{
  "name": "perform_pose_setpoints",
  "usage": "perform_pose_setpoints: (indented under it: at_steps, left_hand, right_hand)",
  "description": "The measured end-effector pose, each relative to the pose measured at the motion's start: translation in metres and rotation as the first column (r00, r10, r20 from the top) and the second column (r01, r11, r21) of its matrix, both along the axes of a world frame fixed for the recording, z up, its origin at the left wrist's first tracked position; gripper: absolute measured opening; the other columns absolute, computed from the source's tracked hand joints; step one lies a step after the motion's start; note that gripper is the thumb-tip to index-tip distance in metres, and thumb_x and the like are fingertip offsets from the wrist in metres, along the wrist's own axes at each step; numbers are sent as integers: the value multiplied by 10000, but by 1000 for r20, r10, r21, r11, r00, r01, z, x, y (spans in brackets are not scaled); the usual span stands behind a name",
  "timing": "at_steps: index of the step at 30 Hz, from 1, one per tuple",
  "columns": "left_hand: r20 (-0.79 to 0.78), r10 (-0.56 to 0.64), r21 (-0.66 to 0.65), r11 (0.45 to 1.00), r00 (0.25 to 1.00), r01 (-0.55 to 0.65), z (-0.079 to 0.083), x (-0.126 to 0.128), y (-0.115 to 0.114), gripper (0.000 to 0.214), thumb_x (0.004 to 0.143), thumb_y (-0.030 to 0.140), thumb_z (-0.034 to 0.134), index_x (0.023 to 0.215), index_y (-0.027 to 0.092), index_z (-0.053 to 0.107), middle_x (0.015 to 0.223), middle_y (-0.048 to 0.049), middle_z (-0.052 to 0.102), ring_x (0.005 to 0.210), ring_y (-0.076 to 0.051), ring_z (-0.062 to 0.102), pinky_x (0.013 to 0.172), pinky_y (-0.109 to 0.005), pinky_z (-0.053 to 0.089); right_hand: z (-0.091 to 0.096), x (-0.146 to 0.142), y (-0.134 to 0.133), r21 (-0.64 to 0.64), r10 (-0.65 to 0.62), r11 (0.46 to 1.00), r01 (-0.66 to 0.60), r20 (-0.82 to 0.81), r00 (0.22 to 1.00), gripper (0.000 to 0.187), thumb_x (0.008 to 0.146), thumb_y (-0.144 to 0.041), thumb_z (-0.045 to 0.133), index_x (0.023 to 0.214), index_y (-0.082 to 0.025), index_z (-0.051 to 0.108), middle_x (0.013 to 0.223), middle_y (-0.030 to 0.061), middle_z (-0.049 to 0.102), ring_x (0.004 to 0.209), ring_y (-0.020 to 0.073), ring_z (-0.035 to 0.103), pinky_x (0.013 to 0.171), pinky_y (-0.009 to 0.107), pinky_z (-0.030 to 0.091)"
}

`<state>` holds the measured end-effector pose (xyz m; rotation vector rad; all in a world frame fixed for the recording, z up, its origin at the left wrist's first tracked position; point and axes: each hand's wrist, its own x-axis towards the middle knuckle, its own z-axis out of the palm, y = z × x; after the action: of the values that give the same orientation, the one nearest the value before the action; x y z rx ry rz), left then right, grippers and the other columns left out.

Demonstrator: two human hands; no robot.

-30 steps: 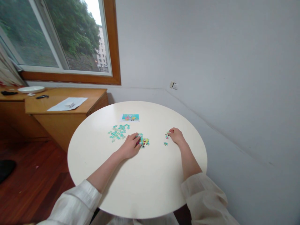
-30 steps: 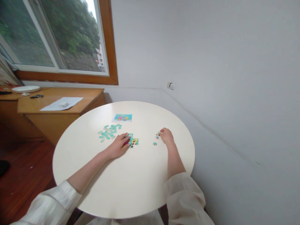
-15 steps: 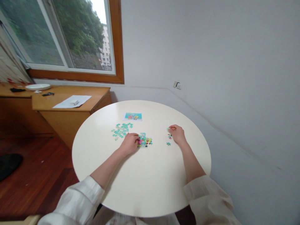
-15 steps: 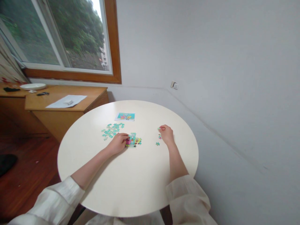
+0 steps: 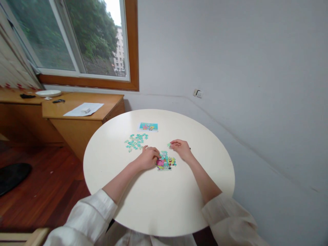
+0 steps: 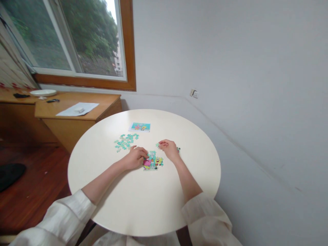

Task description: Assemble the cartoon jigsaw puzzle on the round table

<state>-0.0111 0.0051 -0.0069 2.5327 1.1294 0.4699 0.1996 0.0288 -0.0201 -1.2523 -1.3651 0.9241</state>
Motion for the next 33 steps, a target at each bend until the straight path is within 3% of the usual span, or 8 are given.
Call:
perform_pose_setpoints:
  at_steps: [6,15,33]
  left_hand:
    - [0,-56,-11,998,998,56,1,0,0,378,696,62,420,861,233,713,1026,-45,630,1002,-203,544,1001,-497,252]
    - [-55,-27,8,1000,998,28,6,0,-3,394,721,66,425,925,221,724,939,-78,586,964,-218,516,888,-425,320]
    - [-23,-25,-15,1000,999,25,8,0,-4,403,709,48,422,906,227,725,953,-69,587,992,-222,510,905,-417,314]
  right_hand:
    - [-3,-19,-2,18,76,997,-77,17,997,202,559,-291,697,699,-152,655,631,32,662,612,151,609,619,288,488]
    - [-11,-31,0,46,153,985,-164,185,971,133,645,-221,623,743,-161,691,735,48,702,710,168,635,720,312,495]
    - [-10,-30,-4,13,234,968,-252,332,914,112,664,-193,606,734,-144,679,691,33,675,664,141,588,670,274,456]
